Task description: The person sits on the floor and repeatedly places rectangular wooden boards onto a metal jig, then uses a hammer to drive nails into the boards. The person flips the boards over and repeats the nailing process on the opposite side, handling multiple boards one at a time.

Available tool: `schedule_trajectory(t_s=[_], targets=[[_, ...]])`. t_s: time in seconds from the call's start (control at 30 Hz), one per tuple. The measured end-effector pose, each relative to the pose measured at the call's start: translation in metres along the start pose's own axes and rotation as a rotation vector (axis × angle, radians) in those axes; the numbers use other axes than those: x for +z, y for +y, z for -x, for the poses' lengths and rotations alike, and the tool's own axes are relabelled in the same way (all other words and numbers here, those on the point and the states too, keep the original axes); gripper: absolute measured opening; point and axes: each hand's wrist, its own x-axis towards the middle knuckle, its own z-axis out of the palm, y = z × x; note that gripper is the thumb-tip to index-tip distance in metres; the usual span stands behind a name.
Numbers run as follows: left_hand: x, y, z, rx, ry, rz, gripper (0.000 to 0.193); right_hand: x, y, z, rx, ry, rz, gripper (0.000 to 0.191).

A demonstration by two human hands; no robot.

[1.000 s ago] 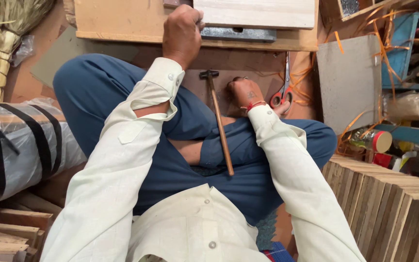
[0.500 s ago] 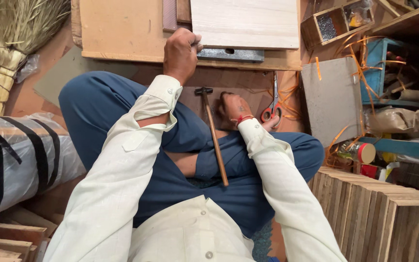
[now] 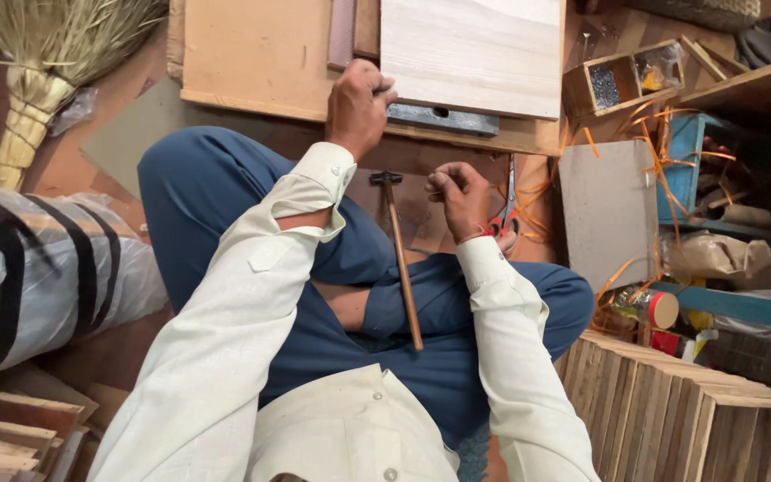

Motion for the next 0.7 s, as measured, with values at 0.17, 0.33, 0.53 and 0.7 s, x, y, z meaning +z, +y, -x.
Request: schedule_trajectory(t_s=[0.17, 0.33, 0.53, 0.7], targets=[[0.001, 0.005, -0.001, -0.081, 0.021, 0.088, 0.011, 0.011, -0.022, 0.012, 0.022, 0.065, -0.073, 0.017], [-0.001, 0.01, 0.002, 0.053, 0.007, 0.023, 0.007, 0.021, -0.039, 0.011, 0.009, 0.087, -0.163, 0.022], [-0.003, 0.005, 0.004, 0.089, -0.059, 0.022, 0.01, 0.044, -0.062, 0.005, -0.083, 0.083, -0.131, 0.017], [-0.004, 0.001, 0.002, 0.08, -0.074, 0.028, 0.022, 0.061, -0.084, -0.018, -0.368, 0.12, 0.074, 0.005]])
